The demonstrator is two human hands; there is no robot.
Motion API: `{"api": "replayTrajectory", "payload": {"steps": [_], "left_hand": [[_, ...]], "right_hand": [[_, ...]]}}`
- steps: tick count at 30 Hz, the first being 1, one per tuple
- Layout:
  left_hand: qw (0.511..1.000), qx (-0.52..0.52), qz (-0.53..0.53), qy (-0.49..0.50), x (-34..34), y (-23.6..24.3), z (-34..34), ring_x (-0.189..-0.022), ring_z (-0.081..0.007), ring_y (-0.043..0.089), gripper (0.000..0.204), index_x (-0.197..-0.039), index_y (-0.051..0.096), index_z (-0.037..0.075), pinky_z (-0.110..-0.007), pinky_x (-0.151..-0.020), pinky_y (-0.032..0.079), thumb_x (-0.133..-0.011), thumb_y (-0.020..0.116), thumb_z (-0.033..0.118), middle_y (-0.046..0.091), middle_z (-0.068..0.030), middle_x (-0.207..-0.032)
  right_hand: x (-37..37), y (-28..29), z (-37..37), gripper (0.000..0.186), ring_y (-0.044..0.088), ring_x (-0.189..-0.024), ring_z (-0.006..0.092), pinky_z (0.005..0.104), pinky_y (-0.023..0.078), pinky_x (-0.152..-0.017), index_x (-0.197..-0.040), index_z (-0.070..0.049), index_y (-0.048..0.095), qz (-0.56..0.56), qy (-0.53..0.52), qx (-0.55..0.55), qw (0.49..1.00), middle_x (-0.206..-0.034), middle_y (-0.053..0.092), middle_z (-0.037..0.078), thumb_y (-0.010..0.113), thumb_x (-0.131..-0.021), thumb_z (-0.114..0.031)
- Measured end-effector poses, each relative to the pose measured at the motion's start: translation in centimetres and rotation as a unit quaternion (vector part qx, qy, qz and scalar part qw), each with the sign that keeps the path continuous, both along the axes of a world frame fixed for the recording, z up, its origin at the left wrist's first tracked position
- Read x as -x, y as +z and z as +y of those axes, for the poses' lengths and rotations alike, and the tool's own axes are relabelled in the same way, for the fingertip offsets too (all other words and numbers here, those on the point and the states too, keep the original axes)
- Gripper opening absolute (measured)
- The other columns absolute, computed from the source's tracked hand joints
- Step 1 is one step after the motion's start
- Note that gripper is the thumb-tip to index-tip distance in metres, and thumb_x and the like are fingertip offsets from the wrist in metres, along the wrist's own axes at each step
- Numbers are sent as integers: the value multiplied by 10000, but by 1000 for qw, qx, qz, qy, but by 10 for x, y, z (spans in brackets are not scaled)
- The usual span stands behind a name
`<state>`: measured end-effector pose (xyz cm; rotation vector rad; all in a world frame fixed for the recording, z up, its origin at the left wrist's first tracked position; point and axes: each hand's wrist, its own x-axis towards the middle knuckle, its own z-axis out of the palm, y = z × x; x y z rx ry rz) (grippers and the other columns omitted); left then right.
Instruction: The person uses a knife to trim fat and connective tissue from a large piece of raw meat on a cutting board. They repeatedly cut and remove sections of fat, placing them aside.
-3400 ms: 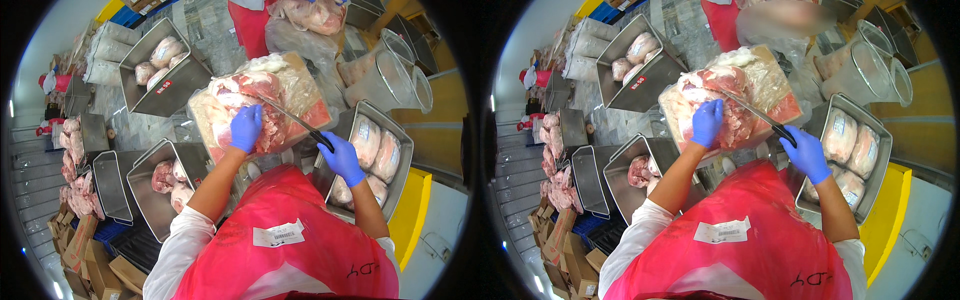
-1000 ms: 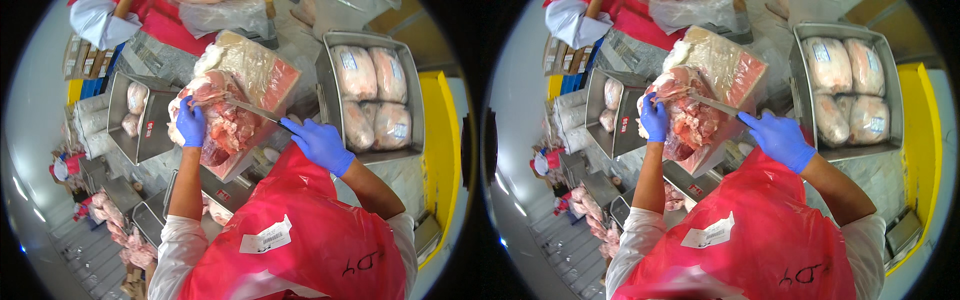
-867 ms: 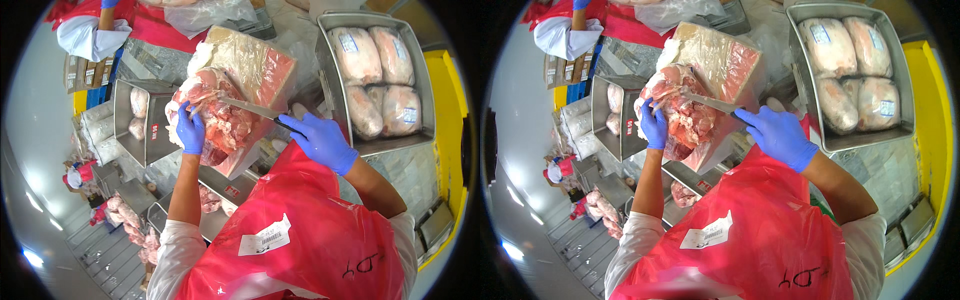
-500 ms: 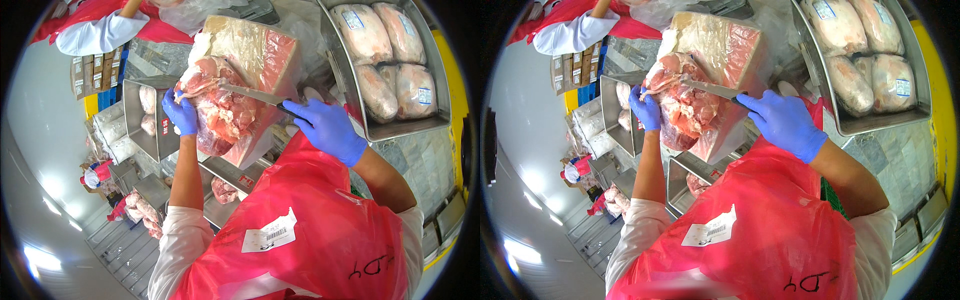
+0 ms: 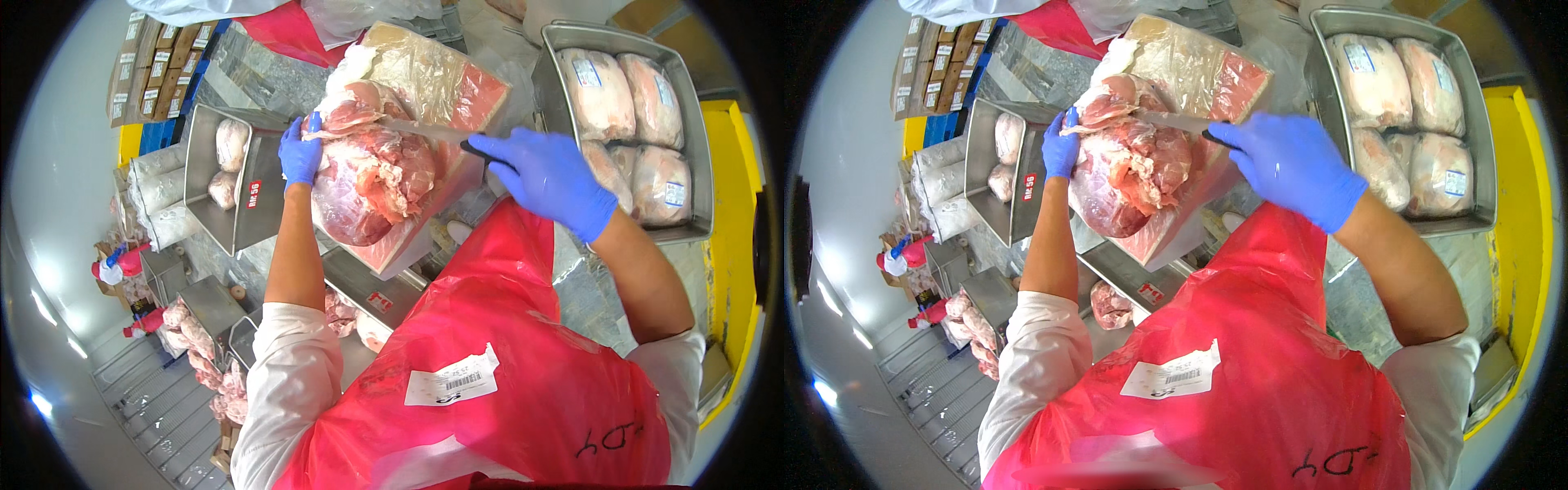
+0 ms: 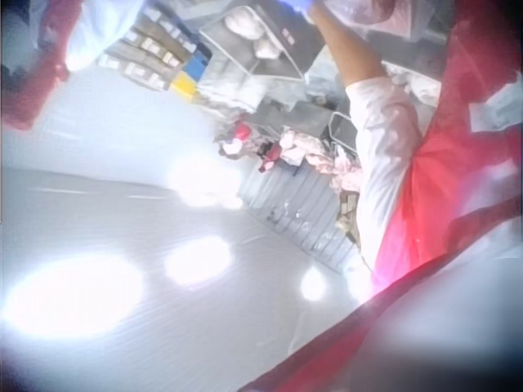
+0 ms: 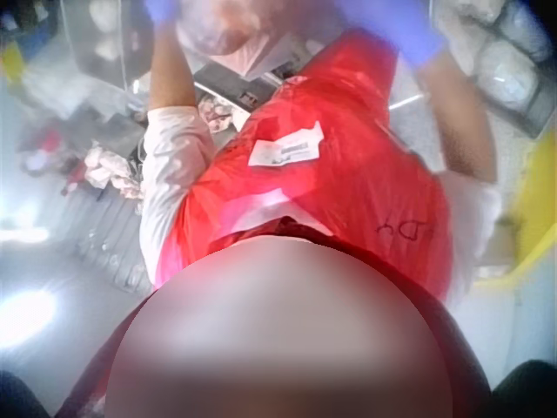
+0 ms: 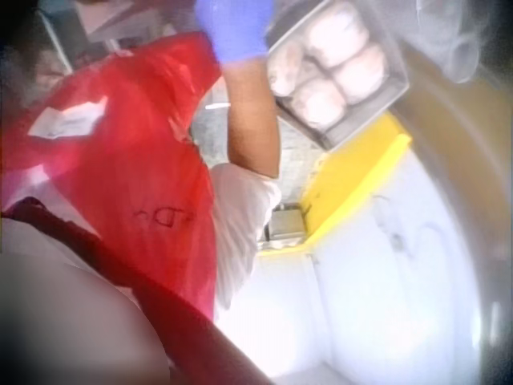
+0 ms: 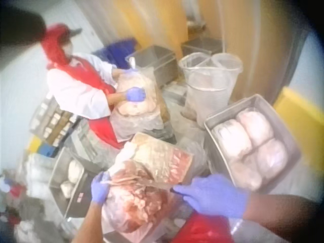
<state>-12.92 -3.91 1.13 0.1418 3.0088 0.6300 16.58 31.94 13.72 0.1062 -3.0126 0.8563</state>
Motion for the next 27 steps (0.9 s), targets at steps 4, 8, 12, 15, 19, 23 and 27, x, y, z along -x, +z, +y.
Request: {"api": "replayTrajectory", "payload": {"steps": [4,8,12,15,19,23,27], "left_hand": [[999,21,12,22,-7,7,3,-1321,-417,553,815,-1379,658,81,-458,-1121,433,-869,646,716,597,-255,-1407],[999,34,-7,16,-9,16,11,-1308,-412,559,801,-1369,673,120,-467,-1117,437,-852,651,732,609,-224,-1403],[1000,18,-11,-21,-7,17,9,-1292,-416,564,772,-1364,683,170,-476,-1110,442,-841,653,736,616,-194,-1406],[998,48,-11,-34,-6,10,8,-1290,-419,562,743,-1356,690,195,-478,-1105,447,-847,641,735,633,-174,-1394],[999,23,29,-37,-13,7,0,-1194,-415,639,638,-1310,717,164,-452,-1058,479,-906,644,653,690,-238,-1266],[999,25,21,-41,-10,12,9,-1203,-411,636,625,-1311,715,164,-446,-1058,476,-928,615,648,691,-240,-1261],[999,21,14,-31,-8,15,8,-1220,-413,634,609,-1317,709,154,-438,-1055,480,-953,586,627,689,-240,-1272]], "right_hand": [[64,52,13,307,694,-894,377,497,555,-785,-1197,-182,740,-24,87,-67,994,-974,725,156,664,-901,-204],[119,81,-3,292,684,-910,395,512,547,-819,-1158,-156,749,-66,145,-130,979,-950,717,174,650,-884,-179],[142,96,-8,299,684,-902,404,518,546,-818,-1165,-143,746,-122,184,-142,965,-932,707,197,636,-889,-173],[135,87,-10,278,708,-877,405,505,562,-768,-1143,-140,754,-160,188,-129,960,-953,728,196,655,-884,-160],[49,15,-19,430,674,-757,414,515,552,-709,-1380,-209,628,-119,59,-21,991,-852,679,194,643,-951,-224],[-20,-58,-59,516,651,-691,378,479,542,-629,-1496,-260,543,-77,-72,21,994,-799,617,181,631,-988,-253],[-47,-117,-97,536,579,-616,304,453,498,-552,-1490,-230,568,26,-131,43,990,-784,544,106,683,-966,-210]]}}
